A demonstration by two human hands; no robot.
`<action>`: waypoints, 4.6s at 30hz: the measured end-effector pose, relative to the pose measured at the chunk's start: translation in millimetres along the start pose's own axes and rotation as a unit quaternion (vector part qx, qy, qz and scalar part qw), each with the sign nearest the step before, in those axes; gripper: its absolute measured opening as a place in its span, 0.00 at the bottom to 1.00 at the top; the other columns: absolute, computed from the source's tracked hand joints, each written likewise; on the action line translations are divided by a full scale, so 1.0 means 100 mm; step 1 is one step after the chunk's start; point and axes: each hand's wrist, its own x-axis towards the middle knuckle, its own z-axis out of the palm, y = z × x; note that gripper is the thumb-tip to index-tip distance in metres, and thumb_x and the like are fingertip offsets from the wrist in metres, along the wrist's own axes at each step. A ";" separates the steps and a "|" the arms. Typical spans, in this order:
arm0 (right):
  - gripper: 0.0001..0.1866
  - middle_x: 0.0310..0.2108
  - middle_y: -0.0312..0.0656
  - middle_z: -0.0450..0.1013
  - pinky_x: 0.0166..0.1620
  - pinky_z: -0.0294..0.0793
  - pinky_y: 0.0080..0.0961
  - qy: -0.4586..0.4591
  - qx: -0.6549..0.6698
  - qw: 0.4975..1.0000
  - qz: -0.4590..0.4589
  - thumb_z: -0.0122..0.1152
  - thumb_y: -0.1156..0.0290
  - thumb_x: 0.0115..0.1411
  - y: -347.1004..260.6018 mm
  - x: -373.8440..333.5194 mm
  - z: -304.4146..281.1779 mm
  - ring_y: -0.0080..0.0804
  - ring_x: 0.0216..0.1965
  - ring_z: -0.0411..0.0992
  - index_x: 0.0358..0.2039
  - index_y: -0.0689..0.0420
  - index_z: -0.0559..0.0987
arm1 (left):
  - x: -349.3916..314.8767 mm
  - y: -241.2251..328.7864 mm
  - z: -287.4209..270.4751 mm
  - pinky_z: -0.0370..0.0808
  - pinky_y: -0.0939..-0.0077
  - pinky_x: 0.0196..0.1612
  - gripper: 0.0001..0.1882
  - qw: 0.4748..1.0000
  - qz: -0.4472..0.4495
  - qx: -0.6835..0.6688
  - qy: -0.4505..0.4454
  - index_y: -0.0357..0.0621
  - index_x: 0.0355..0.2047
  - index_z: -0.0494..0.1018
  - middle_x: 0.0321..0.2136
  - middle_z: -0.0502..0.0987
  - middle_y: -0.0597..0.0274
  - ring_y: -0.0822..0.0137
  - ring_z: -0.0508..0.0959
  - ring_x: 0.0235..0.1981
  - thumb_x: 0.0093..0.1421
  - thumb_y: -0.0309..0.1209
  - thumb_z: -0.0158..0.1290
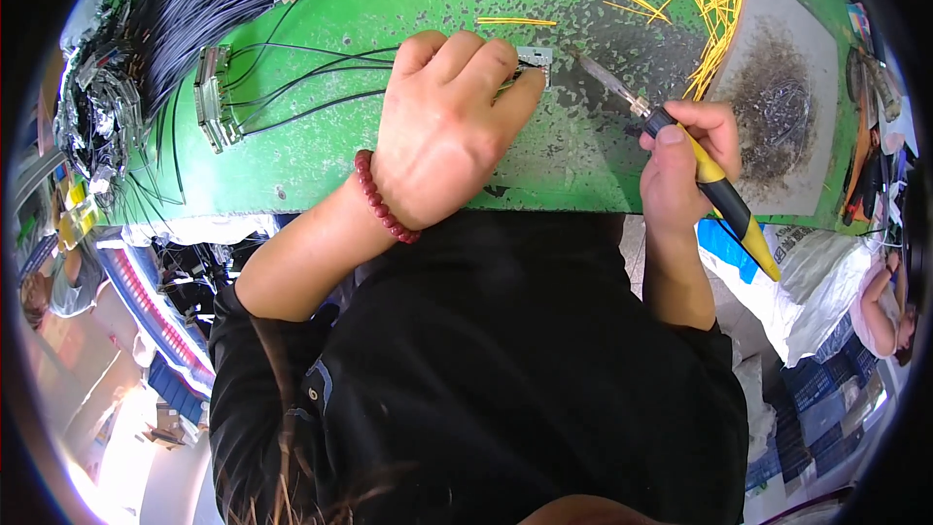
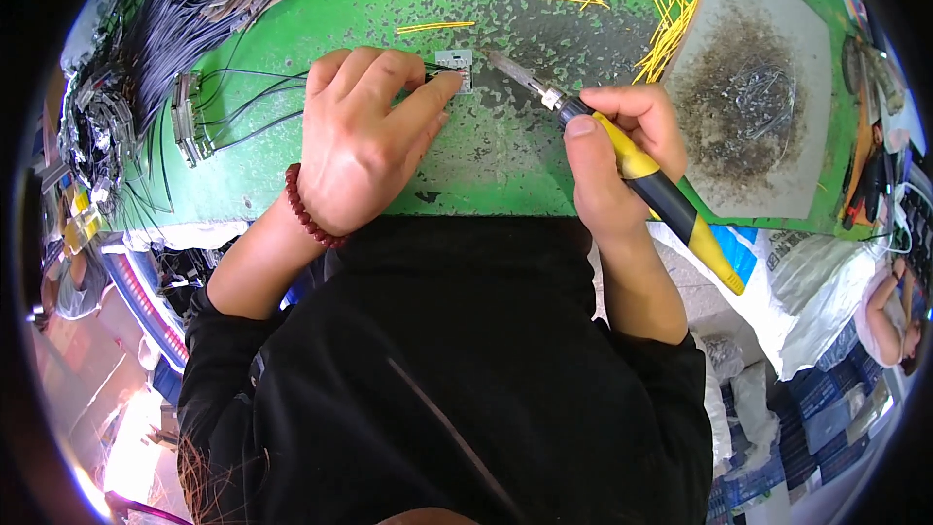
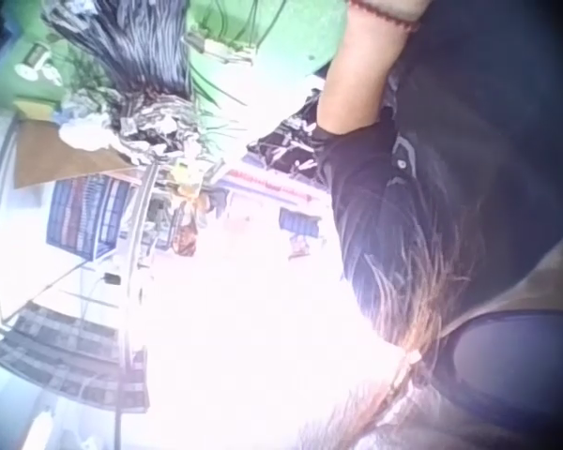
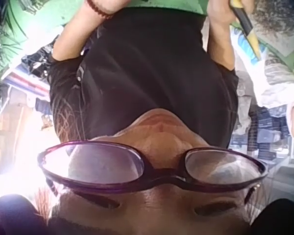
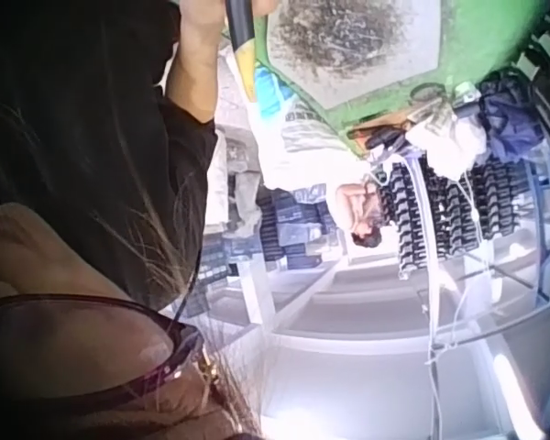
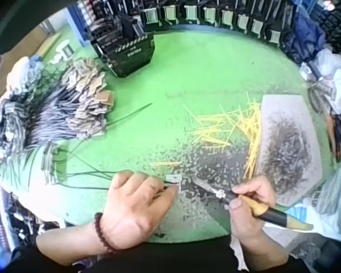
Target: The person picks up a toy car body and a circuit board, then uses a soldering iron to attach wires to the board. They place the car body into a bin and repeat the process by soldering wires onto another circuit board.
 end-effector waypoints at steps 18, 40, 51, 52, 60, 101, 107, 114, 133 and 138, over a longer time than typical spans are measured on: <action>0.07 0.23 0.39 0.68 0.24 0.67 0.15 -0.039 -0.044 0.998 -0.021 0.55 0.76 0.51 0.02 -0.01 -0.04 0.19 0.18 0.66 0.31 0.65 0.72 | 0.02 0.04 -0.03 0.65 0.69 0.43 0.18 1.000 0.002 0.010 -0.024 0.47 0.38 0.78 0.29 0.71 0.67 0.67 0.72 0.33 0.42 0.28 0.61; 0.10 0.24 0.38 0.70 0.24 0.65 0.13 0.037 0.041 0.998 -0.029 0.61 0.73 0.53 0.02 0.00 0.00 0.17 0.19 0.67 0.32 0.64 0.72 | 0.03 0.03 -0.03 0.65 0.67 0.43 0.19 1.000 -0.009 -0.003 -0.030 0.47 0.37 0.77 0.29 0.70 0.67 0.65 0.72 0.33 0.41 0.27 0.63; 0.15 0.30 0.40 0.67 0.27 0.71 0.16 0.081 0.005 0.996 -0.033 0.60 0.68 0.54 0.03 -0.03 -0.01 0.22 0.23 0.68 0.37 0.62 0.69 | 0.17 -0.01 -0.23 0.67 0.65 0.44 0.19 0.991 -0.069 -0.105 -0.050 0.45 0.38 0.78 0.31 0.73 0.62 0.60 0.74 0.36 0.42 0.25 0.63; 0.15 0.30 0.39 0.67 0.27 0.70 0.15 0.084 0.019 0.996 -0.029 0.61 0.68 0.54 -0.01 -0.06 0.01 0.21 0.24 0.68 0.38 0.61 0.69 | 0.16 -0.04 -0.29 0.67 0.64 0.44 0.18 0.987 -0.084 -0.137 -0.031 0.44 0.38 0.78 0.31 0.74 0.61 0.59 0.74 0.37 0.43 0.24 0.63; 0.17 0.30 0.38 0.68 0.29 0.69 0.16 0.086 0.032 0.996 -0.022 0.63 0.67 0.53 0.01 -0.06 0.01 0.23 0.26 0.69 0.39 0.60 0.69 | 0.85 -1.05 -0.10 0.75 0.61 0.37 0.08 0.965 -0.108 0.227 -0.072 0.43 0.29 0.76 0.31 0.77 0.55 0.53 0.78 0.34 0.54 0.34 0.55; 0.13 0.36 0.45 0.79 0.32 0.74 0.17 -0.137 -0.176 0.966 -0.132 0.57 0.80 0.60 -0.05 0.12 0.43 0.24 0.31 0.77 0.46 0.61 0.75 | -0.01 -0.42 -0.26 0.74 0.66 0.31 0.05 0.993 -0.058 -0.087 -0.048 0.42 0.26 0.77 0.29 0.74 0.62 0.58 0.77 0.29 0.47 0.24 0.59; 0.13 0.38 0.46 0.78 0.37 0.77 0.20 -0.134 -0.165 0.967 -0.144 0.58 0.82 0.59 0.00 0.13 0.44 0.29 0.34 0.79 0.45 0.61 0.76 | 0.01 -0.46 -0.24 0.74 0.64 0.31 0.03 0.985 -0.091 -0.124 -0.076 0.41 0.27 0.76 0.29 0.74 0.58 0.54 0.76 0.28 0.51 0.25 0.57; 0.18 0.30 0.43 0.79 0.32 0.77 0.23 -0.138 -0.213 0.950 -0.181 0.61 0.83 0.51 0.00 0.17 0.45 0.32 0.29 0.79 0.43 0.56 0.78 | 0.02 -0.50 -0.29 0.74 0.62 0.33 0.03 0.983 -0.100 -0.138 -0.066 0.41 0.29 0.73 0.28 0.74 0.56 0.53 0.76 0.32 0.54 0.27 0.52; 0.23 0.30 0.37 0.77 0.28 0.72 0.14 -0.074 -0.022 0.984 -0.160 0.65 0.86 0.51 -0.36 0.49 0.83 0.20 0.30 0.77 0.47 0.58 0.73 | 0.09 -0.38 -0.64 0.73 0.73 0.33 0.04 0.932 -0.234 -0.275 0.023 0.36 0.30 0.73 0.25 0.77 0.56 0.63 0.78 0.28 0.54 0.24 0.56; 0.22 0.26 0.38 0.76 0.31 0.75 0.16 -0.072 0.005 0.992 -0.107 0.64 0.87 0.51 -0.39 0.42 0.83 0.19 0.29 0.76 0.47 0.59 0.73 | 0.16 -0.24 -0.61 0.75 0.66 0.32 0.08 0.956 -0.169 -0.239 0.018 0.43 0.27 0.74 0.24 0.78 0.60 0.58 0.79 0.29 0.47 0.28 0.60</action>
